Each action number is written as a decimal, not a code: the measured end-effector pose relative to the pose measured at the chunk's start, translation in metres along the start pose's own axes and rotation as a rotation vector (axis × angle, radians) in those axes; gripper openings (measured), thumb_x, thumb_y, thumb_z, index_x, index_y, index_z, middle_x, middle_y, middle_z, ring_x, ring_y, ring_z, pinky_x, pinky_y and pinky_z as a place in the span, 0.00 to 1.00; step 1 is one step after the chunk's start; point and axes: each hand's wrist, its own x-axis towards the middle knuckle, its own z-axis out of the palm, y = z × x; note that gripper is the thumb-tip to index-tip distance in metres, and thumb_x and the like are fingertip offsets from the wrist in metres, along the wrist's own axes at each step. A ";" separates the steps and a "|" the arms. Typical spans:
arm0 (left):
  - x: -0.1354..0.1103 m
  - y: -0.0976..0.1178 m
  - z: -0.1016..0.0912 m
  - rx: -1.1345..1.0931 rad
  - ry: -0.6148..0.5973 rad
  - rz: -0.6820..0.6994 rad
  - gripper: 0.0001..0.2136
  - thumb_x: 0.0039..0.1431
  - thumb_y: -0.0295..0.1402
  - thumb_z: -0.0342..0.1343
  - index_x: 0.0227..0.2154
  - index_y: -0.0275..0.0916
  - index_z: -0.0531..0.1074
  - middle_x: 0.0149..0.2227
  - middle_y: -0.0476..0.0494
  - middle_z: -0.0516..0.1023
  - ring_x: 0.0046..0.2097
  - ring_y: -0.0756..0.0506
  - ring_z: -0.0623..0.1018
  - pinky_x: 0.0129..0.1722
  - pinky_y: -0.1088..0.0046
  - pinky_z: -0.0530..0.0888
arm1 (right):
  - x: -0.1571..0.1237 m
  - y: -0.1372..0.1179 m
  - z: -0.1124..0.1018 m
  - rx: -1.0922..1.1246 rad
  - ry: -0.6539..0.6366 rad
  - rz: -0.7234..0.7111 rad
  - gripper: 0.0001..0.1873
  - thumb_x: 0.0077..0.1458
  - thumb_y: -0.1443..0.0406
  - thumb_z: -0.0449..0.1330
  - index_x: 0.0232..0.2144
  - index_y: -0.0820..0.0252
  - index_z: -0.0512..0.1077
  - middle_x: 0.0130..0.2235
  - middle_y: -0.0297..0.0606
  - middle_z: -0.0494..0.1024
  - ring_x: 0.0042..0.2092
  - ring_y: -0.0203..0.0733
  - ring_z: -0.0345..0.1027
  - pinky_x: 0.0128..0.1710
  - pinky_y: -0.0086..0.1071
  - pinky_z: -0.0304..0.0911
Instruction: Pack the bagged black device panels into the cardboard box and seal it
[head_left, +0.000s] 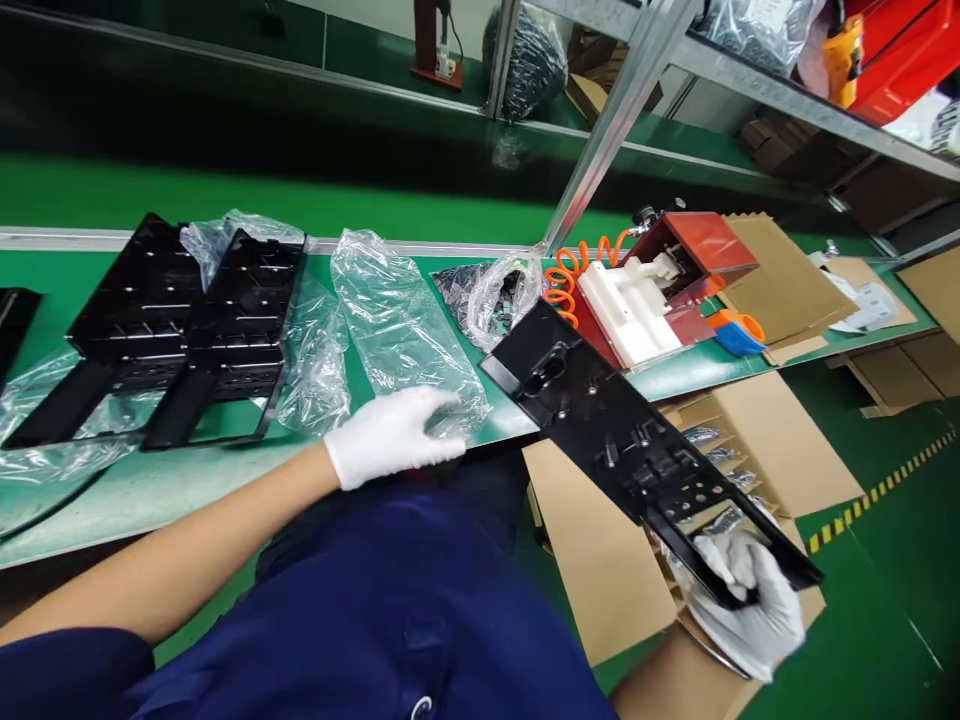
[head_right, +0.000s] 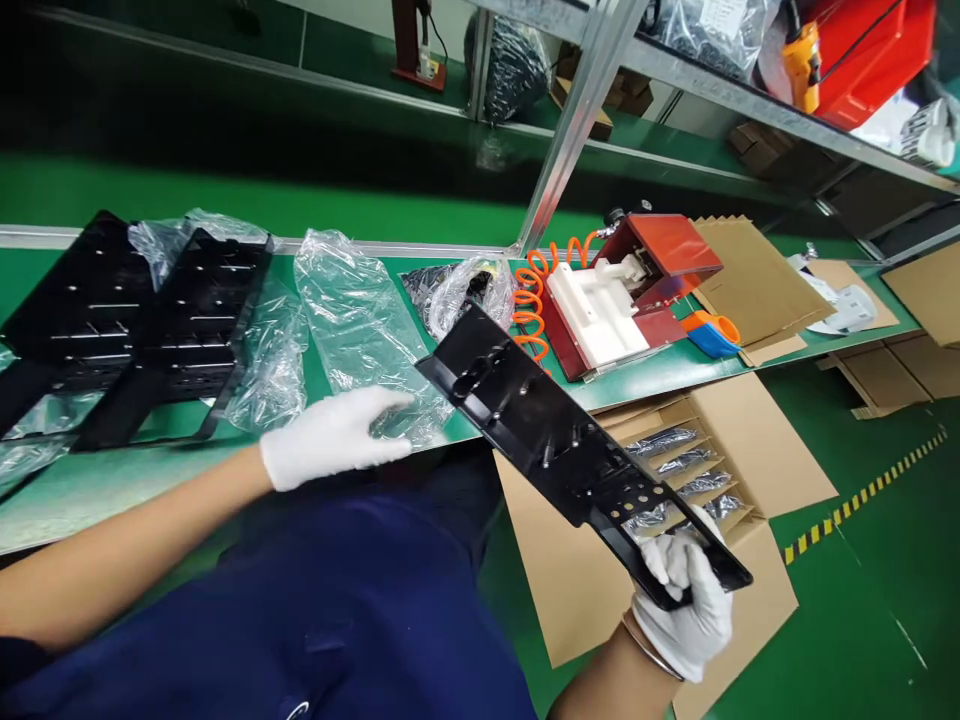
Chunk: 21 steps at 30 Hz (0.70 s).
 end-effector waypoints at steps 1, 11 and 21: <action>-0.002 -0.002 0.012 0.215 -0.057 0.019 0.27 0.51 0.49 0.61 0.51 0.39 0.74 0.49 0.34 0.78 0.50 0.32 0.78 0.48 0.59 0.74 | -0.002 -0.003 -0.008 -0.009 0.028 -0.002 0.24 0.51 0.59 0.65 0.16 0.55 0.54 0.16 0.23 0.48 0.16 0.29 0.33 0.15 0.30 0.40; 0.018 -0.006 0.009 0.394 -0.027 -0.160 0.15 0.67 0.39 0.40 0.37 0.40 0.71 0.29 0.44 0.79 0.34 0.41 0.79 0.34 0.69 0.68 | -0.038 0.002 0.010 0.101 0.058 0.093 0.12 0.48 0.65 0.67 0.38 0.60 0.76 0.15 0.20 0.55 0.15 0.27 0.41 0.17 0.26 0.48; 0.024 0.013 0.003 0.429 0.276 -0.126 0.13 0.67 0.39 0.44 0.34 0.41 0.71 0.31 0.46 0.79 0.33 0.44 0.78 0.32 0.71 0.63 | -0.044 0.009 0.020 0.017 -0.023 0.246 0.18 0.52 0.65 0.67 0.47 0.60 0.75 0.15 0.20 0.54 0.17 0.27 0.48 0.20 0.26 0.53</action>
